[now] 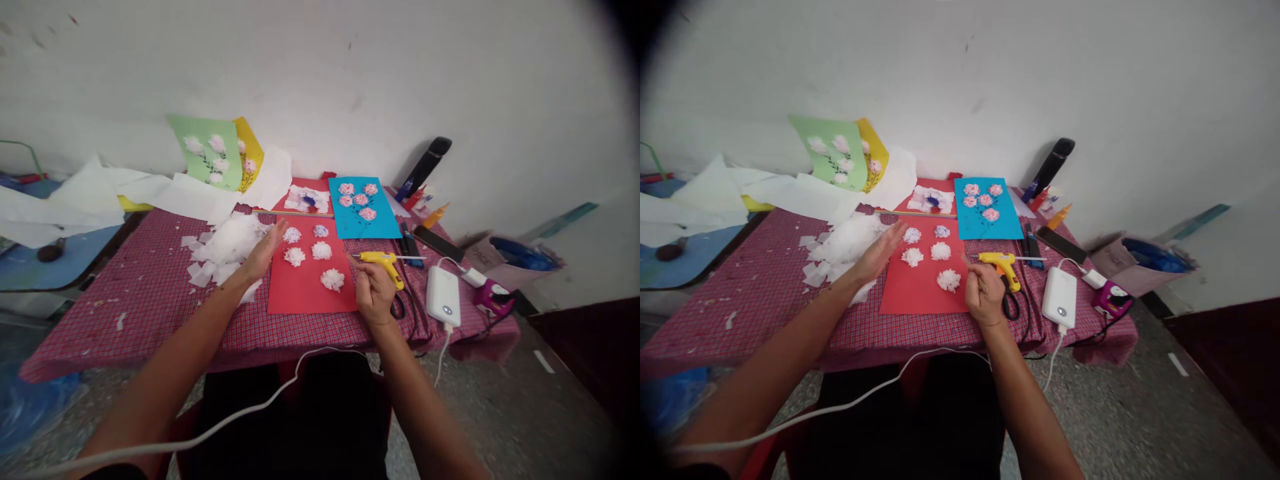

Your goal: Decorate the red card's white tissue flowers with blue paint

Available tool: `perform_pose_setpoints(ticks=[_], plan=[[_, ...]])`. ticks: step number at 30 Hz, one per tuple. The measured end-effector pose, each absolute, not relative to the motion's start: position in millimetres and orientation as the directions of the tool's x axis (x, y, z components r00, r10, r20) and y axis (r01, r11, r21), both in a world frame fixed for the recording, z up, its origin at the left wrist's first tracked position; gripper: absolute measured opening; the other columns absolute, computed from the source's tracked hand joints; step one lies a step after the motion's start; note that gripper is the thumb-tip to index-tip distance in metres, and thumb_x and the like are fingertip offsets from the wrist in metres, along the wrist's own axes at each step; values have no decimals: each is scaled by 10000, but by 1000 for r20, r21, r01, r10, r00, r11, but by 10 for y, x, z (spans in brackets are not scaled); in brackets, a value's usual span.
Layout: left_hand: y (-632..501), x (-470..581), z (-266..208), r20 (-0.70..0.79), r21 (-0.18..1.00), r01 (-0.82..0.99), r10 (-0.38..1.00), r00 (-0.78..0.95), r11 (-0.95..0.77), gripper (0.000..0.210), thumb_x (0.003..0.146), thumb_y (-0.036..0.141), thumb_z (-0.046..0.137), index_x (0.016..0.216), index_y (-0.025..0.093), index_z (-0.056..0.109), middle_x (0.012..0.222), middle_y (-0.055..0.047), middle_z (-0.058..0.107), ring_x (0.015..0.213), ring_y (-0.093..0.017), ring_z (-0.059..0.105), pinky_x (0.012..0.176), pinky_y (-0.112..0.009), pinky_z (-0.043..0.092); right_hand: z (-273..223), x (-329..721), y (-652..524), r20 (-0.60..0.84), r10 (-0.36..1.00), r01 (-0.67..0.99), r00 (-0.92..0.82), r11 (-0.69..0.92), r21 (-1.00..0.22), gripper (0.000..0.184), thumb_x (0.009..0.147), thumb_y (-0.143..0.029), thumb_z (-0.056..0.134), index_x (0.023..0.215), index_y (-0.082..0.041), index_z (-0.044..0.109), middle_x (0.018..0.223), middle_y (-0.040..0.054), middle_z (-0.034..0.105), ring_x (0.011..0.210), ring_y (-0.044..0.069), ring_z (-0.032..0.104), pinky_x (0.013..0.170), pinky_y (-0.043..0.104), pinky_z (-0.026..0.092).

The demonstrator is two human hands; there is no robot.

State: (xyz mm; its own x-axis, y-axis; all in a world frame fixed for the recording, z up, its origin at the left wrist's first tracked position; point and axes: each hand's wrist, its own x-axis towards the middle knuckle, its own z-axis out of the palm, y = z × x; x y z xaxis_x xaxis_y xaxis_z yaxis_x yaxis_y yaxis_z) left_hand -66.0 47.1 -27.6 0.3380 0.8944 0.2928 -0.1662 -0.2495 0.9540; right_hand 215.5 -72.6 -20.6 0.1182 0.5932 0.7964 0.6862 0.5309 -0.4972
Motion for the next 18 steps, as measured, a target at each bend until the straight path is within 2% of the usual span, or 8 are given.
perform_pose_setpoints(ticks=[3,9,14,18], plan=[[489,-670,-265,303,951,-144,911,279,-272,727,992,773,389,1540,306,492,1685,-93,411,1609,-303,278,1319,-590,206,-209,2151,-699,779,613,697,131,502,-512,162,972,-229,533,983,-235,695,863,51,719,805,235,688,780,419,560],[504,-706,-229,296,953,-146,912,282,-264,750,999,784,347,1581,318,431,1691,-110,398,1595,-321,311,1306,-602,234,-234,2139,-630,732,660,709,168,436,-555,165,976,-242,546,991,-224,709,880,58,737,826,235,698,809,416,566],[476,-717,-200,267,962,-141,924,276,-235,722,999,780,358,1594,375,404,1717,-97,348,1551,-355,397,1256,-638,314,-247,2128,-608,722,664,724,195,399,-563,154,970,-260,559,983,-216,706,889,69,741,826,237,694,797,409,574],[469,-724,-186,269,959,-151,935,230,-239,718,990,784,385,1586,384,410,1745,-92,280,1521,-375,438,1181,-619,424,-234,2119,-632,732,649,719,207,406,-563,159,986,-276,584,1028,-211,723,923,74,763,836,233,712,800,397,579]])
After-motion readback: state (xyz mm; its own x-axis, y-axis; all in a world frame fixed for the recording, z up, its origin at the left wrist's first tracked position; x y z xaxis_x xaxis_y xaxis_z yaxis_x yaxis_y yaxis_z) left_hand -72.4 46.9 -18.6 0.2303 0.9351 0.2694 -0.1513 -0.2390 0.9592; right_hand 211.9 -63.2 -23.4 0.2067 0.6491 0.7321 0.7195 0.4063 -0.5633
